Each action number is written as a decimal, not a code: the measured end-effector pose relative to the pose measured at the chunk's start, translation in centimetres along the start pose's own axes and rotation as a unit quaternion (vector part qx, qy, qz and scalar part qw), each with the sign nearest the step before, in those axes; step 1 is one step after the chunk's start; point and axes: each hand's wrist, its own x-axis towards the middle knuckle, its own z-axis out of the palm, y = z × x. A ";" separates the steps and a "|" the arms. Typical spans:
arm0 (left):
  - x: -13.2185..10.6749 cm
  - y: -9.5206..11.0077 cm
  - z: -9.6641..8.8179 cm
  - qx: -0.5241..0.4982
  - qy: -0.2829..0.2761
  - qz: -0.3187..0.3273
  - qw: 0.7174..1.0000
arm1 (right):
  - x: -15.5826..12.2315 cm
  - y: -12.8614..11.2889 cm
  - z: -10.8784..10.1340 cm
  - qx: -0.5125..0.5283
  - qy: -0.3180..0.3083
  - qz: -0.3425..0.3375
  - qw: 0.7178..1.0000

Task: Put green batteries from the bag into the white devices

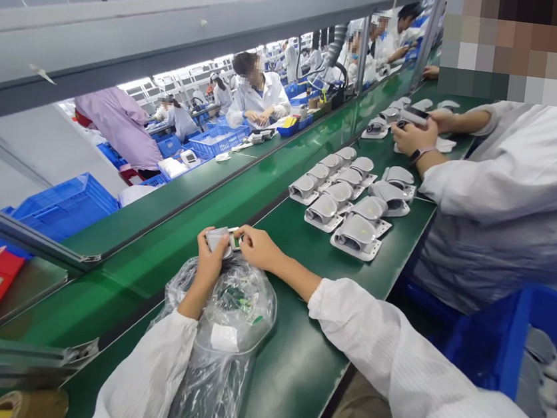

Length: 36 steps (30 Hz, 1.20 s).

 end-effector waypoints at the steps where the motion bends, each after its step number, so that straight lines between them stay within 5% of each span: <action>1: -0.1 0.1 0.0 -0.007 0.000 -0.009 1.000 | 0.2 0.0 0.0 0.099 0.019 0.041 0.994; 4: -0.1 0.2 0.2 -0.027 0.005 -0.026 0.999 | 0.5 -0.5 0.1 0.364 0.044 0.123 0.922; 7: 0.1 0.2 0.4 -0.079 0.034 -0.046 0.995 | 0.2 -1.3 0.7 0.458 0.025 0.130 0.879; 15: 0.5 0.5 -0.3 -0.287 0.114 -0.095 0.946 | -0.7 0.1 2.5 0.372 -0.080 0.051 0.923; 23: 0.4 0.5 -0.2 -0.266 0.112 -0.089 0.953 | -1.1 1.3 2.6 0.131 -0.167 -0.017 0.977; 31: 0.3 0.9 -0.1 -0.250 0.103 -0.092 0.958 | -1.7 -0.4 2.1 -0.017 -0.124 -0.021 0.992; 36: 0.0 1.1 0.1 -0.230 0.083 -0.093 0.965 | -2.0 -1.4 1.5 -0.057 -0.198 -0.009 0.979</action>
